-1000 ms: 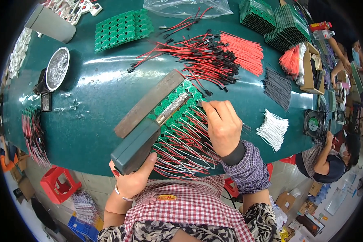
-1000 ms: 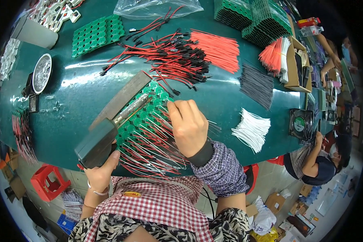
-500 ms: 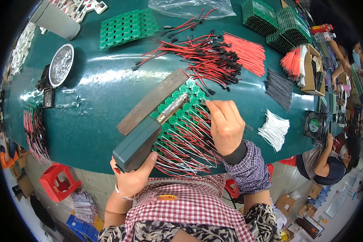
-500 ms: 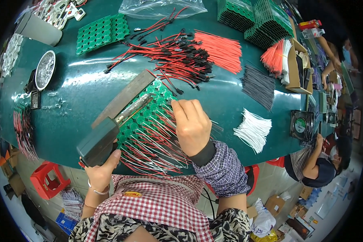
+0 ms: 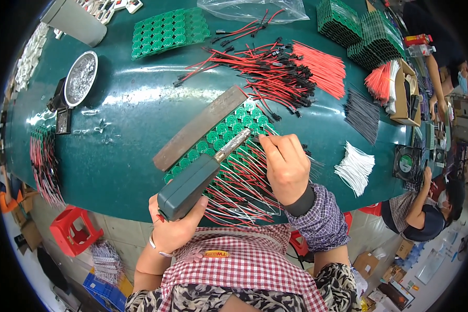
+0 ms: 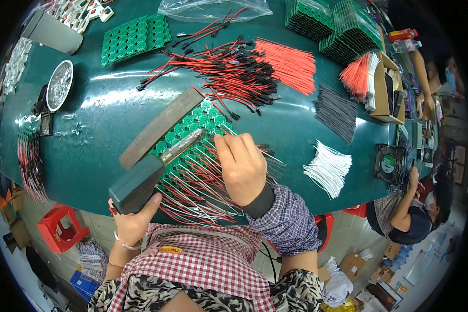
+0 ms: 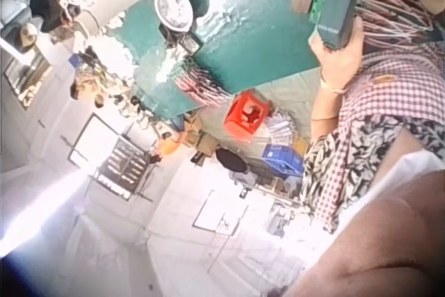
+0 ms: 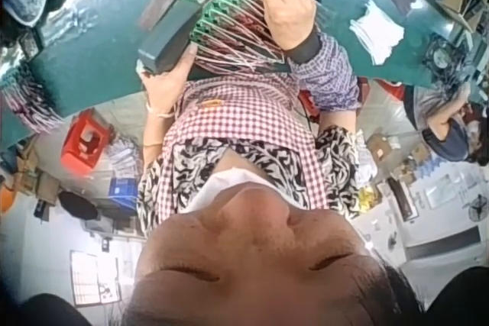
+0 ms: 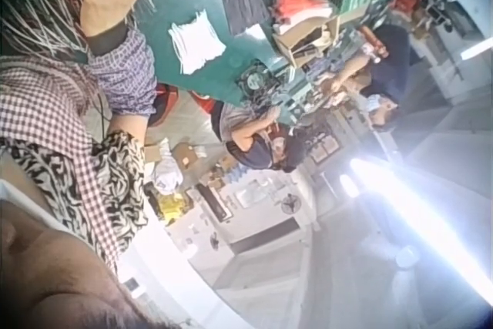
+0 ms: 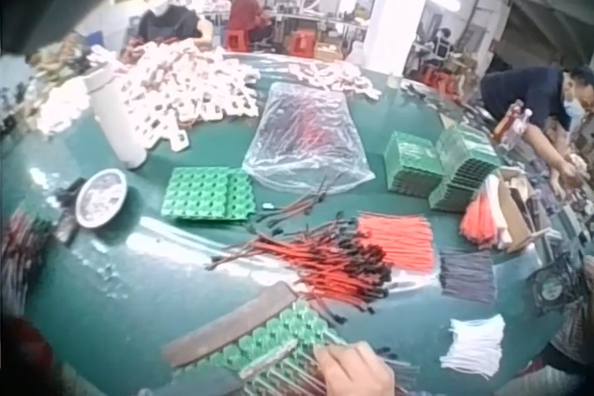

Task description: The person solders or glues wires onto LED circuit boards using a soldering gun or glue gun.

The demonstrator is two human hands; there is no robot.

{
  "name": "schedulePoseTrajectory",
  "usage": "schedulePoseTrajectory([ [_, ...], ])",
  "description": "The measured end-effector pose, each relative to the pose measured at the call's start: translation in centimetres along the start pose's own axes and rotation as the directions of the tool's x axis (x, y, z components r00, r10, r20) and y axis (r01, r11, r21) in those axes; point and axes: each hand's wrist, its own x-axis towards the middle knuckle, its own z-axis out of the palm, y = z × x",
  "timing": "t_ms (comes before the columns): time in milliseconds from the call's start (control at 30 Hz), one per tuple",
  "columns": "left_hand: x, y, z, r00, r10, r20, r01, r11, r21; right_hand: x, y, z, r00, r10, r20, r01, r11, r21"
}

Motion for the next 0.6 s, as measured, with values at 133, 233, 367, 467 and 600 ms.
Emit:
schedulePoseTrajectory([
  [133,0.19,-0.01,0.06,1.0,0.0,0.026,0.0,1.0,0.015,-0.14,0.07,0.06,1.0,0.0,0.011,0.0,1.0,-0.012],
  [233,0.14,-0.09,0.1,0.999,0.0,0.034,-0.001,1.0,0.027,0.01,-0.04,-0.06,1.0,-0.002,0.017,0.002,1.0,-0.012],
  [367,0.44,0.37,0.04,0.997,0.015,0.075,-0.023,0.993,0.113,-0.03,-0.07,-0.09,1.0,0.001,0.015,-0.001,1.0,-0.017],
  [467,0.68,0.62,0.03,0.994,0.049,0.095,-0.063,0.985,0.159,0.06,-0.11,-0.14,1.0,0.005,0.015,-0.005,1.0,-0.024],
  [600,0.65,0.6,0.1,0.991,0.098,0.087,-0.111,0.98,0.168,0.14,-0.14,-0.23,1.0,0.003,0.02,-0.002,1.0,-0.018],
])
